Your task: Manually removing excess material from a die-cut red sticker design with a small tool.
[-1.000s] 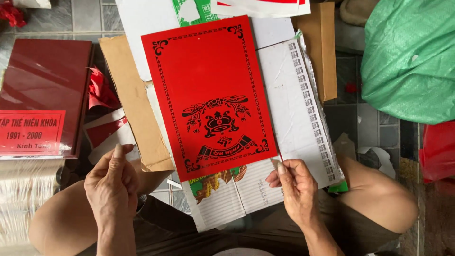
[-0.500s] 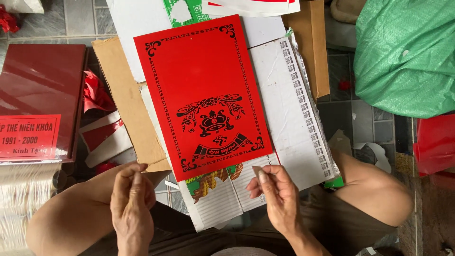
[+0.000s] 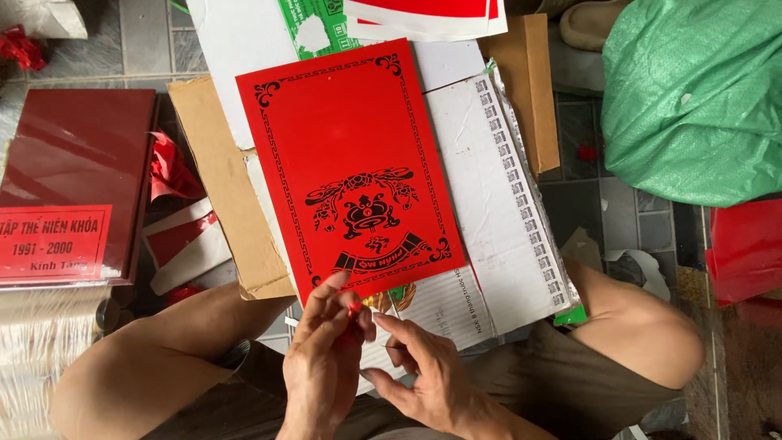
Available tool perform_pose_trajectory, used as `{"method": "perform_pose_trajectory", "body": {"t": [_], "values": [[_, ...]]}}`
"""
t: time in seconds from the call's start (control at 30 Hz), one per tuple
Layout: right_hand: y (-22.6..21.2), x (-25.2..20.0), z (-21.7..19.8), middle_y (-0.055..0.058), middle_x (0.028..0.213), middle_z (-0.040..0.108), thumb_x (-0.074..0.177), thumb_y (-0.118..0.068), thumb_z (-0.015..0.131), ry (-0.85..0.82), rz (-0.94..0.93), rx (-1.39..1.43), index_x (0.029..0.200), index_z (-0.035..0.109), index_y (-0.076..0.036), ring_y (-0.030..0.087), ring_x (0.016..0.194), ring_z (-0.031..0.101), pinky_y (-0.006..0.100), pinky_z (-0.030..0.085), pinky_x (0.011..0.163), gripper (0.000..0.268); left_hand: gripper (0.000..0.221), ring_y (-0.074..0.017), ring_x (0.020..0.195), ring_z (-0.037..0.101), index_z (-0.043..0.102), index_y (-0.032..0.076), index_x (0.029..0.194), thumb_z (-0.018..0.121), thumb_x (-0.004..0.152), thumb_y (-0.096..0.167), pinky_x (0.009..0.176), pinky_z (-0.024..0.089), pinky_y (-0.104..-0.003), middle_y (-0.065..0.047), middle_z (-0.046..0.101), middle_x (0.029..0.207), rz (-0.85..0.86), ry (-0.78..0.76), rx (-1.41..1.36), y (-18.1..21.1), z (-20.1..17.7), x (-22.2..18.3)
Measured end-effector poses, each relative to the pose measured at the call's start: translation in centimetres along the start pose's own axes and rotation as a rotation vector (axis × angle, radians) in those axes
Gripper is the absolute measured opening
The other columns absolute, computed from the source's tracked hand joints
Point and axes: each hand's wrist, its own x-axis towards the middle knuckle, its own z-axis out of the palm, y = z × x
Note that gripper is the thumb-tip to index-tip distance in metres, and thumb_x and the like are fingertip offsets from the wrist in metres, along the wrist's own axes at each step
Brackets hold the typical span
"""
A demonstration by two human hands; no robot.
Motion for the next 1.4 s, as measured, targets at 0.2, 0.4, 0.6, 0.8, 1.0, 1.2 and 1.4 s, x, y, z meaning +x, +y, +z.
{"method": "perform_pose_trajectory", "body": {"t": [0.2,0.4,0.6,0.8,1.0,1.2,1.4], "values": [[2.1,4.8,0.5,0.017,0.117,0.072,0.088,0.005,0.075,0.104,-0.174,0.048,0.138,0.053,0.0,0.018,0.089,0.076,0.025,0.064,0.071,0.055,0.038,-0.0287,0.113,0.063,0.05,0.003,0.138,0.045,0.1,0.0,0.101,0.05,-0.042,-0.011,0.063,0.111,0.034,-0.106,-0.056,1.1,2.7,3.3],[4.8,5.9,1.3,0.009,0.096,0.077,0.099,0.007,0.068,0.212,-0.035,0.201,0.108,0.066,-0.001,0.014,0.085,0.075,0.026,0.064,0.073,0.012,0.033,-0.0226,0.115,0.064,0.055,-0.001,0.134,0.05,0.102,0.007,0.101,0.05,-0.035,-0.01,0.065,0.117,0.116,-0.116,0.037,-0.8,2.1,4.4],[3.4,6.6,-0.3,0.003,0.073,0.064,0.096,0.003,0.063,0.276,0.221,0.419,0.116,0.062,-0.003,0.006,0.059,0.061,0.022,0.055,0.048,0.021,0.034,-0.0137,0.086,0.065,0.07,-0.002,0.125,0.066,0.095,0.012,0.075,0.05,-0.029,-0.01,0.075,0.102,0.105,0.057,0.265,-3.2,1.1,4.0],[4.2,5.9,-1.4,0.001,0.073,0.063,0.094,0.002,0.065,0.205,0.064,0.175,0.121,0.069,-0.002,0.008,0.06,0.058,0.026,0.053,0.052,0.028,0.021,-0.0134,0.072,0.067,0.074,-0.006,0.108,0.071,0.094,0.01,0.063,0.054,-0.028,-0.01,0.075,0.086,0.167,0.038,0.253,-3.7,0.7,6.3],[5.8,8.4,-3.0,0.002,0.069,0.067,0.074,-0.001,0.08,0.248,-0.101,-0.253,0.119,0.067,-0.006,0.011,0.056,0.065,0.028,0.055,0.049,0.047,0.021,-0.0167,0.078,0.073,0.075,-0.005,0.107,0.071,0.096,0.012,0.063,0.052,-0.034,-0.01,0.077,0.088,0.12,0.022,0.384,-2.1,3.3,7.6],[6.2,9.8,-4.2,0.005,0.087,0.078,0.089,-0.004,0.074,0.295,-0.16,-0.272,0.108,0.066,-0.007,0.012,0.074,0.076,0.026,0.063,0.061,0.021,0.038,-0.0134,0.085,0.069,0.075,-0.005,0.117,0.061,0.102,0.027,0.086,0.061,-0.032,-0.008,0.075,0.091,0.117,-0.122,0.403,-2.5,4.1,7.8],[6.3,9.9,-4.0,0.004,0.075,0.075,0.093,-0.007,0.069,0.319,0.216,-0.101,0.103,0.067,-0.004,0.009,0.064,0.069,0.026,0.058,0.057,0.011,0.051,-0.0158,0.113,0.066,0.058,0.003,0.142,0.06,0.1,0.031,0.103,0.052,-0.033,-0.01,0.071,0.121,0.05,-0.106,0.484,-2.8,4.1,7.1]]}}
